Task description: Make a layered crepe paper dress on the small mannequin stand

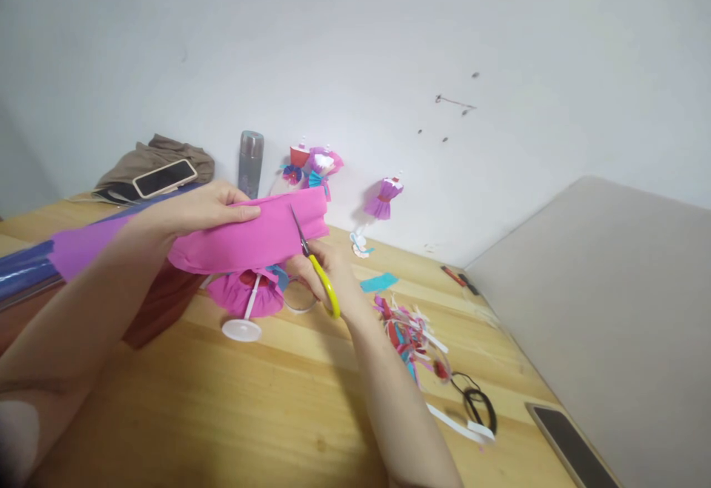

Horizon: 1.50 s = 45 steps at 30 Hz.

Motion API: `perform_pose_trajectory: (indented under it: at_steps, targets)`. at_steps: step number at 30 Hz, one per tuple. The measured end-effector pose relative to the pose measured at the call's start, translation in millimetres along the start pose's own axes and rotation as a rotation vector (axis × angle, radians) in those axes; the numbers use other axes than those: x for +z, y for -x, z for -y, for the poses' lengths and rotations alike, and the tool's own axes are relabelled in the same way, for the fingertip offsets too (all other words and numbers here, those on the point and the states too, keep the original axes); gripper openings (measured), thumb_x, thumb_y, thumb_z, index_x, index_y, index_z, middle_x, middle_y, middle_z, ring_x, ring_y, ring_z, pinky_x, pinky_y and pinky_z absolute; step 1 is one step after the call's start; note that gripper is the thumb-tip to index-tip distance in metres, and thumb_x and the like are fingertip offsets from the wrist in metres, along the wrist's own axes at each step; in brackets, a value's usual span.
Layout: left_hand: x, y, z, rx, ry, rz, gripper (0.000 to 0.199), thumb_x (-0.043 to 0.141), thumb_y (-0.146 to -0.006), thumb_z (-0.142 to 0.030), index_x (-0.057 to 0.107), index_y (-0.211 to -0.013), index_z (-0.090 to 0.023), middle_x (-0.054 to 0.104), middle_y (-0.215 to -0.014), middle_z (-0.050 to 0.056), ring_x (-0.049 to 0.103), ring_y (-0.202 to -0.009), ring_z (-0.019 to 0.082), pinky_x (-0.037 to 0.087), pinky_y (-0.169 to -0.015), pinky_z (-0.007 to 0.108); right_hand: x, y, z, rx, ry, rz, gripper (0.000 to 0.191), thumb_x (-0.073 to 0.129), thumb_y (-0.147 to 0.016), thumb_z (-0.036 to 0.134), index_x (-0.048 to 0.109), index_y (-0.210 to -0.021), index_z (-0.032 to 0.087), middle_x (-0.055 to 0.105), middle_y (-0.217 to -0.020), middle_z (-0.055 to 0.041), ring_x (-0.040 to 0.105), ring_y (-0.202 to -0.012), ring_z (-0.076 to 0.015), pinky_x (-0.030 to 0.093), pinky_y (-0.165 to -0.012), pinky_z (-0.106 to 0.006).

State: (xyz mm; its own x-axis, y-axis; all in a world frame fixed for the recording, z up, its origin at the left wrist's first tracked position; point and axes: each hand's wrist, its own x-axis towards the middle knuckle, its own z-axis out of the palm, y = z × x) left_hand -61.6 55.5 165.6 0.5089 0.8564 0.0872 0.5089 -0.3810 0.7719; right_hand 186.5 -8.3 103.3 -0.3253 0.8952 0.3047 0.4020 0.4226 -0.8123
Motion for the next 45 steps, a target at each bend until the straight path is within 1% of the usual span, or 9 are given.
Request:
perform_pose_trajectory:
  at_steps: [4, 7, 17, 24, 29, 37, 41, 43, 45]
  targets:
    - [1.8, 0, -2, -0.008, -0.023, -0.003, 0.042, 0.064, -0.074, -0.055, 0.050, -0.060, -0.018, 0.045, -0.060, 0.001, 0.037, -0.055, 0.012, 0.019, -0.051, 0.026, 0, 1, 4, 0.044, -0.026, 0.024, 0.057, 0.046, -0.089, 0.078, 0.049, -0.075, 0.022, 0.050, -0.051, 0.0031, 0.047, -0.040, -0.0115, 0.036, -0.040, -0.025]
    - [3.2, 0, -5, -0.005, -0.055, 0.002, 0.042, 0.064, -0.073, -0.055, 0.047, -0.058, -0.019, 0.043, -0.059, 0.001, 0.036, -0.054, 0.012, 0.018, -0.051, 0.027, 0, 1, 3, 0.062, -0.027, 0.030, 0.058, 0.047, -0.088, 0.079, 0.048, -0.074, 0.023, 0.051, -0.051, 0.0025, 0.048, -0.039, -0.0119, 0.037, -0.040, -0.026]
    - [6.0, 0, -9, -0.008, -0.065, 0.068, 0.043, 0.064, -0.070, -0.055, 0.046, -0.058, -0.019, 0.042, -0.061, 0.000, 0.035, -0.056, 0.012, 0.020, -0.051, 0.027, 0, 1, 4, 0.035, 0.031, -0.006, 0.060, 0.045, -0.087, 0.081, 0.047, -0.072, 0.023, 0.053, -0.054, 0.0009, 0.048, -0.044, -0.0127, 0.038, -0.042, -0.026]
    - [8.2, 1, -8, 0.004, -0.060, 0.052, 0.043, 0.060, -0.076, -0.056, 0.045, -0.058, -0.019, 0.041, -0.060, 0.000, 0.035, -0.055, 0.012, 0.020, -0.052, 0.027, 2, -1, 0, 0.016, 0.045, -0.026, 0.061, 0.043, -0.088, 0.081, 0.047, -0.071, 0.023, 0.053, -0.054, 0.0004, 0.048, -0.046, -0.0126, 0.038, -0.042, -0.025]
    - [8.7, -1, -7, 0.011, -0.055, 0.064, 0.043, 0.062, -0.075, -0.055, 0.045, -0.059, -0.019, 0.041, -0.060, 0.000, 0.035, -0.055, 0.012, 0.020, -0.052, 0.027, 4, -1, -2, 0.056, 0.009, -0.037, 0.061, 0.045, -0.086, 0.082, 0.048, -0.073, 0.023, 0.053, -0.052, 0.0018, 0.047, -0.040, -0.0115, 0.036, -0.038, -0.024]
    - [8.3, -1, -9, 0.003, -0.074, 0.042, 0.044, 0.059, -0.076, -0.055, 0.041, -0.057, -0.019, 0.037, -0.060, -0.001, 0.032, -0.055, 0.011, 0.018, -0.053, 0.028, 8, -3, -5, 0.118, -0.096, -0.070, 0.062, 0.053, -0.079, 0.084, 0.047, -0.068, 0.023, 0.048, -0.045, 0.0043, 0.042, -0.032, -0.0099, 0.030, -0.030, -0.022]
    - [7.3, -1, -10, -0.014, -0.075, 0.042, 0.043, 0.061, -0.076, -0.053, 0.042, -0.056, -0.019, 0.037, -0.060, -0.001, 0.032, -0.055, 0.011, 0.018, -0.053, 0.028, 8, -2, -3, 0.161, -0.131, -0.090, 0.060, 0.056, -0.078, 0.082, 0.048, -0.070, 0.023, 0.048, -0.045, 0.0051, 0.041, -0.031, -0.0090, 0.031, -0.029, -0.021]
    - [4.5, 1, -10, -0.032, -0.081, 0.013, 0.043, 0.062, -0.076, -0.051, 0.043, -0.056, -0.019, 0.038, -0.059, -0.001, 0.033, -0.055, 0.011, 0.019, -0.053, 0.028, 7, -2, 0, 0.160, -0.142, -0.101, 0.059, 0.056, -0.078, 0.080, 0.048, -0.069, 0.022, 0.050, -0.046, 0.0043, 0.042, -0.031, -0.0084, 0.032, -0.028, -0.021]
    - [-0.9, 5, -10, -0.043, -0.090, -0.049, 0.042, 0.063, -0.077, -0.050, 0.045, -0.057, -0.018, 0.039, -0.059, -0.001, 0.035, -0.056, 0.011, 0.020, -0.053, 0.027, 5, 0, 4, 0.159, -0.169, -0.118, 0.058, 0.056, -0.079, 0.079, 0.052, -0.075, 0.021, 0.052, -0.049, 0.0042, 0.042, -0.032, -0.0082, 0.032, -0.028, -0.020]
